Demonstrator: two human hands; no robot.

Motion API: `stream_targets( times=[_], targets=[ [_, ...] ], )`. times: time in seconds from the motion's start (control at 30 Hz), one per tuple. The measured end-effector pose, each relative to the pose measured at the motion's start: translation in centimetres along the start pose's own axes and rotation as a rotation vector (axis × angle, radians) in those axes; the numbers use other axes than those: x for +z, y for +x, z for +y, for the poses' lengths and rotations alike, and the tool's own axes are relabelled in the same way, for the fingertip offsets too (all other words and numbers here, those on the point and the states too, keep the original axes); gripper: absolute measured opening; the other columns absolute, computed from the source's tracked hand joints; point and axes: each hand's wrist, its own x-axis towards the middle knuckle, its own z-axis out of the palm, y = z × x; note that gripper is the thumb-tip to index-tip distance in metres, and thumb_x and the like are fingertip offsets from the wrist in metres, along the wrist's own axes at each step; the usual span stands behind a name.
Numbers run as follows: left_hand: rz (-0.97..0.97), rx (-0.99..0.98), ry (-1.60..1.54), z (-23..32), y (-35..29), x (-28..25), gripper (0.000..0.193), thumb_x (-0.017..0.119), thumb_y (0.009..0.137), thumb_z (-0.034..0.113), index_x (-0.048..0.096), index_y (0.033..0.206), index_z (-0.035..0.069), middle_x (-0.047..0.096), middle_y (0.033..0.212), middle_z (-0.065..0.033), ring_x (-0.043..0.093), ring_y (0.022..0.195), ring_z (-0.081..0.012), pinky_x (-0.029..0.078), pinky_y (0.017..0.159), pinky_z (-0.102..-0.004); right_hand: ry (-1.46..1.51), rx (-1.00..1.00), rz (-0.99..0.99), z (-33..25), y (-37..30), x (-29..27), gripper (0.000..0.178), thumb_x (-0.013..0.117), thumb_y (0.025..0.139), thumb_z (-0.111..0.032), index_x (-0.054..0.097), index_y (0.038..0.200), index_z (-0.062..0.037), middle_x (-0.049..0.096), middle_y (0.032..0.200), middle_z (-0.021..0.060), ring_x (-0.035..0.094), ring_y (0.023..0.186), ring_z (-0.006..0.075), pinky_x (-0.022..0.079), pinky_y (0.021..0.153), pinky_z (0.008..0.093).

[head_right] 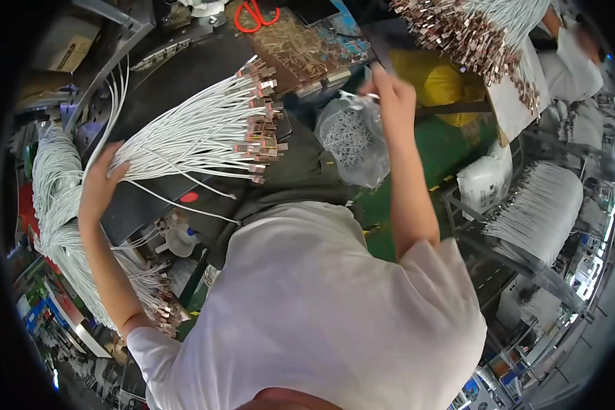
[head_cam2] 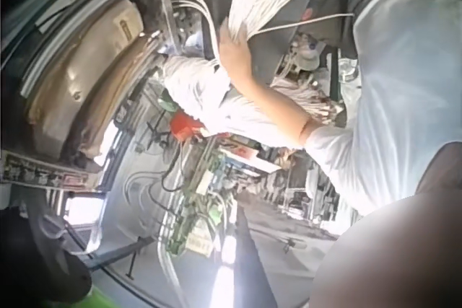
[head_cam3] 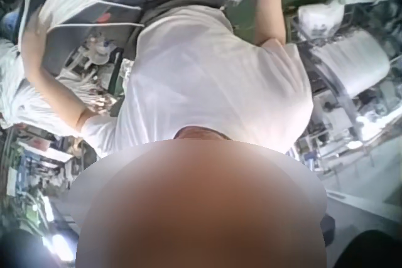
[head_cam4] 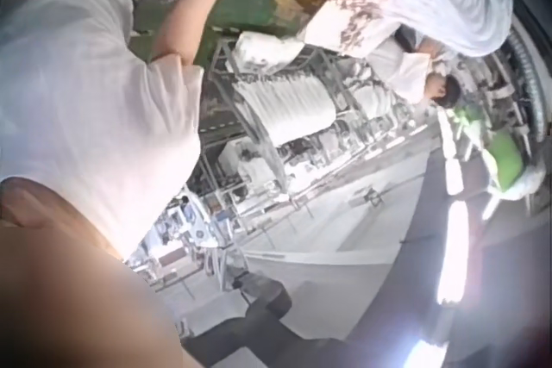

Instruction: The person organizes bundles of electrical wires by hand, then feeds them into a processing machine at a workstation.

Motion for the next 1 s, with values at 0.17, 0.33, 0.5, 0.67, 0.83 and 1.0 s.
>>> stream_targets(
  times=[0.17,0.33,0.5,0.67,0.83,1.0],
  targets=[
    [-0.034,-0.217,-0.192,-1.8,1.3,0.6,0.042,0.064,0.101,0.037,0.069,0.123,0.002,0.073,0.099,-0.0135,0.068,0.091,-0.0278,0.051,0.087,-0.0367,-0.944,-0.008,0.244,24.9,-7.9,-4.4,0.034,0.063,0.099,-0.031,0.073,0.108,0.0004,0.073,0.102,0.0217,0.069,0.102,0.0413,0.054,0.087,0.0445],
    [0.309,-0.361,-0.581,-5.0,1.4,0.1,0.038,0.067,0.102,0.029,0.070,0.120,-0.004,0.070,0.095,-0.0070,0.062,0.087,-0.0131,0.049,0.078,-0.0294,-1.059,0.037,0.290,29.6,-13.5,-4.2,0.029,0.066,0.098,-0.026,0.071,0.115,-0.0021,0.070,0.117,0.0218,0.067,0.109,0.0427,0.053,0.092,0.0442],
    [0.124,-0.348,-0.434,1.0,0.8,-0.3,0.046,0.072,0.096,0.030,0.067,0.123,-0.007,0.075,0.106,-0.0120,0.069,0.101,-0.0233,0.050,0.092,-0.0347,-0.416,-0.412,0.272,8.8,-5.4,3.4,0.016,0.066,0.098,-0.010,0.070,0.108,0.0006,0.069,0.107,0.0133,0.066,0.092,0.0250,0.052,0.085,0.0339],
    [-0.048,0.095,-0.488,10.2,4.3,1.0,0.035,0.074,0.088,0.023,0.068,0.114,0.000,0.071,0.091,-0.0149,0.067,0.082,-0.0285,0.051,0.078,-0.0363,-0.518,-1.053,-0.248,-12.7,-2.9,17.9,0.049,0.077,0.087,-0.017,0.063,0.133,-0.0080,0.069,0.115,0.0141,0.068,0.098,0.0315,0.055,0.089,0.0374],
    [0.278,0.037,-0.935,6.4,4.0,-1.8,0.023,0.067,0.099,0.020,0.068,0.110,0.000,0.068,0.088,-0.0071,0.061,0.084,-0.0118,0.048,0.077,-0.0295,-0.811,-1.119,-0.475,-22.6,-0.6,24.4,0.039,0.072,0.089,-0.024,0.063,0.125,-0.0122,0.071,0.101,0.0125,0.069,0.102,0.0343,0.055,0.082,0.0427],
    [0.078,-0.043,-0.560,2.1,0.7,-1.2,0.025,0.064,0.101,0.021,0.069,0.109,-0.002,0.070,0.088,-0.0074,0.062,0.084,-0.0137,0.049,0.078,-0.0308,-1.143,-1.270,-0.455,-19.4,3.4,26.3,0.033,0.069,0.090,-0.021,0.065,0.121,-0.0085,0.070,0.096,0.0116,0.069,0.099,0.0323,0.056,0.082,0.0408]
  ],
)
